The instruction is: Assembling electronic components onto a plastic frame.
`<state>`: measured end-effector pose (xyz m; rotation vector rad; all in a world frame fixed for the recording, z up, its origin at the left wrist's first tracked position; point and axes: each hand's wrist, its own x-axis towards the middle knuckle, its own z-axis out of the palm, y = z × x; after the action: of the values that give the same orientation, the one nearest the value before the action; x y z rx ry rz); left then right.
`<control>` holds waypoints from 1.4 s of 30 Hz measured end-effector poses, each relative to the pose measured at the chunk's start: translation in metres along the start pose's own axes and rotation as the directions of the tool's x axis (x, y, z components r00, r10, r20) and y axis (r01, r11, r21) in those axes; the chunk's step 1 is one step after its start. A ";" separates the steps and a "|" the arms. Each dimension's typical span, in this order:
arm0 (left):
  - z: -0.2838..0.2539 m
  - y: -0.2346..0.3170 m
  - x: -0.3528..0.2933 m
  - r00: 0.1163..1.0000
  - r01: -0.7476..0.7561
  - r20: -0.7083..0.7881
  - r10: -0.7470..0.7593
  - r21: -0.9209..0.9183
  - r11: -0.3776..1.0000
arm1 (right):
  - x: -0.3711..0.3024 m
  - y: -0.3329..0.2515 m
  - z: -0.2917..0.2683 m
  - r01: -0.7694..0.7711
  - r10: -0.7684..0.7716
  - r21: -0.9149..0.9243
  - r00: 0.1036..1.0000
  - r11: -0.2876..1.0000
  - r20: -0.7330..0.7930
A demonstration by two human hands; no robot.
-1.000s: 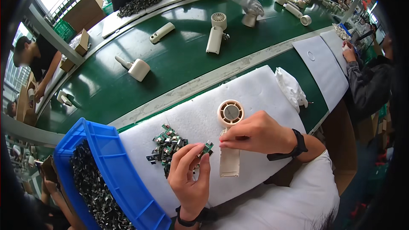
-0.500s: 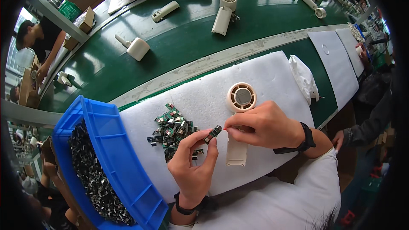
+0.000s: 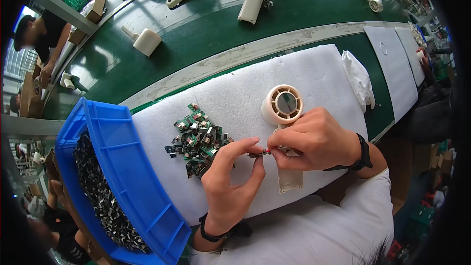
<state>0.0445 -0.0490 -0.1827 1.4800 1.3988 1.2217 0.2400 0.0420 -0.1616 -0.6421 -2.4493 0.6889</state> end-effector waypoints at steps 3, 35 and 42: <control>-0.001 -0.002 0.001 0.997 -0.074 0.036 0.075 -0.029 0.997 | -0.002 0.001 0.001 0.002 -0.002 0.009 1.000 1.000 -0.012; 0.003 0.012 -0.001 0.979 0.204 0.042 -0.201 -0.330 0.922 | -0.005 -0.001 -0.007 -0.044 0.046 0.076 0.999 0.996 -0.018; 0.001 0.004 0.005 1.000 -0.023 0.016 0.027 -0.194 0.981 | -0.006 0.000 -0.003 -0.021 0.026 0.088 0.998 0.996 -0.054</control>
<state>0.0467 -0.0445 -0.1782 1.3736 1.2149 1.3172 0.2459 0.0397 -0.1616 -0.6475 -2.3508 0.7733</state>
